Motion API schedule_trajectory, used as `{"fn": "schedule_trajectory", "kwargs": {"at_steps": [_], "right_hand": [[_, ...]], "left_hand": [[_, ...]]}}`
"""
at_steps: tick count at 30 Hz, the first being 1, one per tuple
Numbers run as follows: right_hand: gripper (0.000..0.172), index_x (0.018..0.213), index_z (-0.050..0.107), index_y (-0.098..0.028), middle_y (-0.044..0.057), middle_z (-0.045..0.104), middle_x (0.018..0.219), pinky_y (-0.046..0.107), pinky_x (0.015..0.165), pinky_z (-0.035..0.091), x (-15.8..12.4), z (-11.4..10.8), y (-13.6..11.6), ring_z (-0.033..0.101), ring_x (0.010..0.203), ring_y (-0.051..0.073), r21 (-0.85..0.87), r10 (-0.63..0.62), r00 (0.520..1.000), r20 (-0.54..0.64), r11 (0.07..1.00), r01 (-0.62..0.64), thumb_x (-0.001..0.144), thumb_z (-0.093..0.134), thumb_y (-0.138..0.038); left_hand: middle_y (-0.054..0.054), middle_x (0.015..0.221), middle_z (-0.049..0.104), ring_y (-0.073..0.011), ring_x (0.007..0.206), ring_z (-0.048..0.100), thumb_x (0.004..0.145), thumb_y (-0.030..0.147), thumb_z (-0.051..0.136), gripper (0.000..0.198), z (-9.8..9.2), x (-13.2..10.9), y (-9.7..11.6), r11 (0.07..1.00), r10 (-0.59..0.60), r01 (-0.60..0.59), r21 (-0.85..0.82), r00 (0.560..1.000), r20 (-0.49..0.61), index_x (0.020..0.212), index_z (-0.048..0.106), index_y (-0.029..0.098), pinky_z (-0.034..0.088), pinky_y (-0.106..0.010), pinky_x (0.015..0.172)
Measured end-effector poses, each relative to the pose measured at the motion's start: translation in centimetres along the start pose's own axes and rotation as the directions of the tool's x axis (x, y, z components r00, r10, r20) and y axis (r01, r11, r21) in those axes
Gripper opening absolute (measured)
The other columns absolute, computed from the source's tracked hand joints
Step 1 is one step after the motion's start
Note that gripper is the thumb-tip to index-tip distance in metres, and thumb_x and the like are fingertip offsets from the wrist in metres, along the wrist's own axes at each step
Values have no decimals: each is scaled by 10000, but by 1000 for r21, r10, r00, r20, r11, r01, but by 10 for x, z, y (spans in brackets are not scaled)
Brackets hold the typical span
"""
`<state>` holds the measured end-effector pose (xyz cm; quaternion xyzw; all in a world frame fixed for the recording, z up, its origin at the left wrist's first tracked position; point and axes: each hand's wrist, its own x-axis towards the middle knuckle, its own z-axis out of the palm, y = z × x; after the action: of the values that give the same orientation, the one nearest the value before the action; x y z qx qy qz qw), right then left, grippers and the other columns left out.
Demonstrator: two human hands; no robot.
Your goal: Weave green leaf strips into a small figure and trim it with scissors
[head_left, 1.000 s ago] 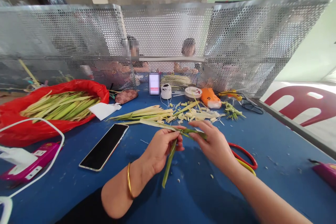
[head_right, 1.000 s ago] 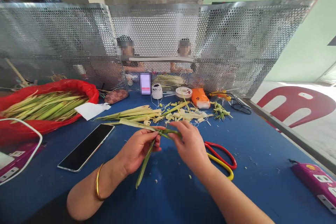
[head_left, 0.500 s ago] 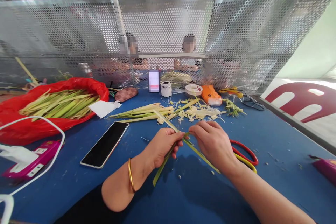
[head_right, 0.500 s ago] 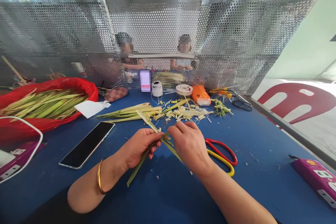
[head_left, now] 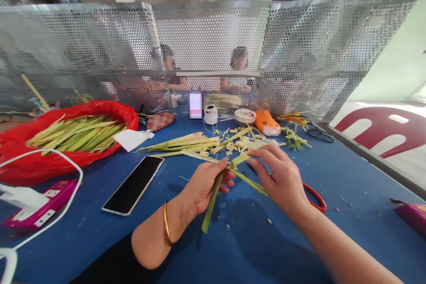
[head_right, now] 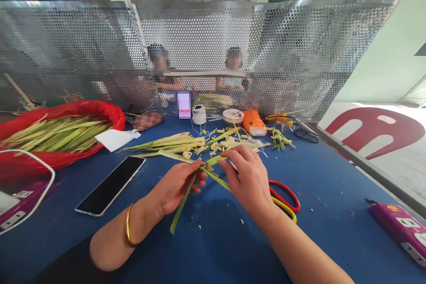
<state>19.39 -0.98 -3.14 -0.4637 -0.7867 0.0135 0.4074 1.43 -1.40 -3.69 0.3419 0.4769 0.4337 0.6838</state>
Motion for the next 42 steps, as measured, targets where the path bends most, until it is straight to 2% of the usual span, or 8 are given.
{"fn": "schedule_trajectory", "kwargs": {"at_steps": [4, 7, 12, 17, 22, 29, 35, 42], "right_hand": [[247, 739, 628, -219, -10, 618, 657, 254, 574, 416, -2, 6, 3, 565, 622, 151, 170, 167, 887, 432, 950, -261, 880, 536, -400], [203, 718, 597, -214, -28, 592, 622, 231, 528, 388, -5, 15, 4, 551, 584, 135, 261, 197, 831, 520, 890, -374, 856, 546, -354], [80, 773, 612, -215, -29, 591, 654, 226, 551, 385, -6, 16, 4, 516, 592, 127, 258, 213, 851, 480, 893, -369, 818, 549, -234], [151, 701, 571, -213, -15, 605, 693, 242, 588, 398, -3, 12, 0, 537, 645, 143, 222, 157, 895, 418, 937, -268, 838, 513, -190], [175, 747, 575, -207, 13, 611, 779, 255, 615, 409, -3, 12, -2, 573, 697, 157, 90, 91, 913, 398, 986, -137, 855, 464, -125], [210, 764, 555, -193, 30, 598, 792, 240, 573, 384, -9, 15, -7, 570, 661, 151, -51, 62, 916, 396, 998, -46, 900, 411, -123], [191, 770, 568, -204, 22, 602, 773, 241, 586, 405, -9, 15, -7, 584, 677, 157, -2, 75, 938, 337, 997, -79, 890, 433, -139], [205, 736, 528, -198, 20, 576, 758, 245, 581, 386, -11, 12, -10, 554, 640, 148, -4, 69, 916, 396, 997, -73, 887, 421, -110]], "left_hand": [[-50, 746, 642, -109, 575, 593, 863, 271, 556, 203, -1, 0, 2, 1000, 3, -5, 20, 997, 76, 845, 667, 102, 460, -207, 479], [-33, 731, 628, -115, 579, 580, 829, 292, 599, 195, -2, 1, 0, 984, 46, -65, 165, 992, 118, 846, 661, 109, 459, -219, 499], [15, 628, 553, -109, 581, 527, 795, 422, 618, 292, -3, 2, -6, 890, 195, -219, 399, 976, 101, 810, 631, 131, 405, -195, 489], [24, 525, 558, -126, 466, 558, 782, 531, 593, 375, -4, 1, -6, 936, 70, -121, 329, 984, 163, 830, 560, 160, 409, -214, 458], [-9, 727, 630, -129, 525, 627, 719, 403, 693, 301, -4, 1, -5, 976, 13, -49, 214, 986, 166, 810, 602, 131, 516, -272, 576], [13, 627, 592, -121, 484, 613, 736, 238, 671, 134, 1, 7, -15, 964, 103, -92, 248, 994, -33, 757, 611, 119, 501, -250, 537], [11, 680, 613, -96, 482, 577, 699, 304, 732, 228, 3, 2, -14, 985, 61, -70, 158, 996, 58, 797, 639, 122, 494, -244, 517], [31, 557, 562, -83, 405, 509, 672, 267, 702, 167, 4, 6, -22, 976, 142, -140, 170, 990, 1, 678, 608, 129, 423, -217, 422]]}}
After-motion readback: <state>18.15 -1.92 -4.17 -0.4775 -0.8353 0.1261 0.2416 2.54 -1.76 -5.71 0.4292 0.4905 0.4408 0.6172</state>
